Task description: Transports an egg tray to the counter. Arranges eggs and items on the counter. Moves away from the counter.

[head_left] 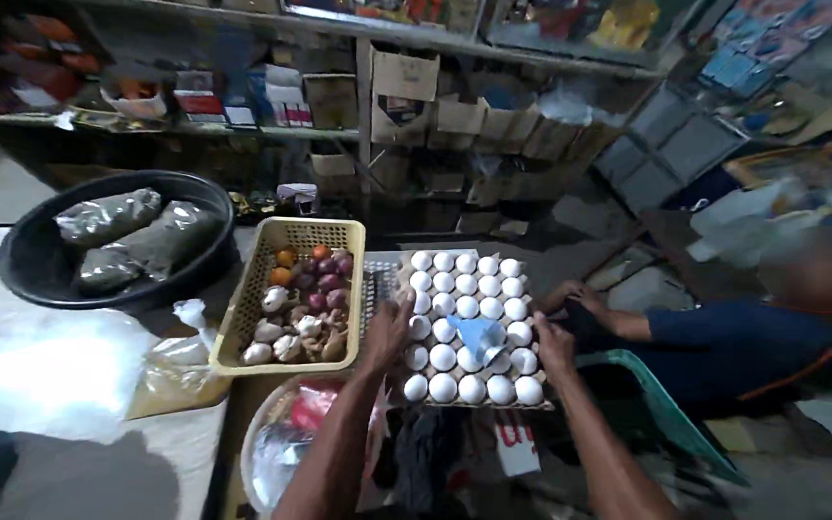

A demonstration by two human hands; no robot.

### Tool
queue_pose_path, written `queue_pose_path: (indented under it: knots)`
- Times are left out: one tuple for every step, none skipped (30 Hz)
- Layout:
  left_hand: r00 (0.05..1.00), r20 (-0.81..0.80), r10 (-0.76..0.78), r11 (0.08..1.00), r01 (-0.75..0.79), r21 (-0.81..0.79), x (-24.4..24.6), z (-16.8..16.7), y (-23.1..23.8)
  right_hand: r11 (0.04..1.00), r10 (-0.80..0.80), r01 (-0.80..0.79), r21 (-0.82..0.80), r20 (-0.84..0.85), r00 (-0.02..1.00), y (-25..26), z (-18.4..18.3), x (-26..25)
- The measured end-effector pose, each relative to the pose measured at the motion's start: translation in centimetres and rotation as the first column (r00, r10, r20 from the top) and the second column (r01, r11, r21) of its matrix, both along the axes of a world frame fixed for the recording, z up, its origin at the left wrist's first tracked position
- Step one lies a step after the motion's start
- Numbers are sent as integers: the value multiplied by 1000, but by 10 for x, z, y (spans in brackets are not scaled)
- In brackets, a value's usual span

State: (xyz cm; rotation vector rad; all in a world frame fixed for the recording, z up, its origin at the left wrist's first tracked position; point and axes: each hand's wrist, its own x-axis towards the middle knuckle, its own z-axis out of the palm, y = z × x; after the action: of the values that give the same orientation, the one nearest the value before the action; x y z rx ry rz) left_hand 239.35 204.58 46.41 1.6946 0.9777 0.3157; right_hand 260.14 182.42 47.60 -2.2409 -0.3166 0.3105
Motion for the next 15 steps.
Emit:
queue_pose_path:
  knots:
    - [1000,-9,28,999,-28,-18,8,-9,-3,1000,15,-15,4,-27,1000,1,-9,11]
    - [998,-21,55,998,-56,-26,14,-17,-5,999,29,-28,15,-49,998,5,-17,21]
    - [996,-31,80,996,-81,-27,17,-24,-5,999,42,-40,29,-68,997,9,-25,27]
    - [994,-38,104,994,-105,-29,19,-31,-5,998,55,-52,41,-88,995,13,-32,32]
    - [991,-45,125,991,-127,-33,22,-39,-4,997,69,-65,44,-105,992,17,-37,36]
    - [988,-53,148,988,-151,-42,26,-45,-3,996,85,-82,29,-121,989,22,-41,42]
    - [984,-64,169,984,-172,-49,29,-51,-2,995,96,-95,18,-137,986,26,-47,47]
    - [980,-71,188,980,-192,-53,31,-57,-1,994,106,-106,9,-156,982,31,-53,51]
    - [976,-85,203,977,-208,-57,33,-62,2,993,113,-116,-5,-176,978,37,-59,56]
    - [972,-104,208,975,-215,-61,34,-65,5,992,118,-125,-21,-194,974,42,-64,59]
    - [970,-122,210,974,-219,-61,36,-68,9,991,122,-131,-29,-205,971,47,-70,62]
    - [968,-132,214,974,-222,-51,39,-70,14,990,128,-138,-37,-215,968,52,-74,66]
    - [967,-136,215,974,-222,-42,42,-71,19,988,133,-147,-48,-220,966,58,-77,72]
    - [967,-140,212,975,-218,-34,47,-72,24,986,140,-156,-58,-225,964,63,-78,77]
    - [967,-151,204,977,-210,-27,51,-72,28,984,146,-166,-67,-229,962,67,-79,82]
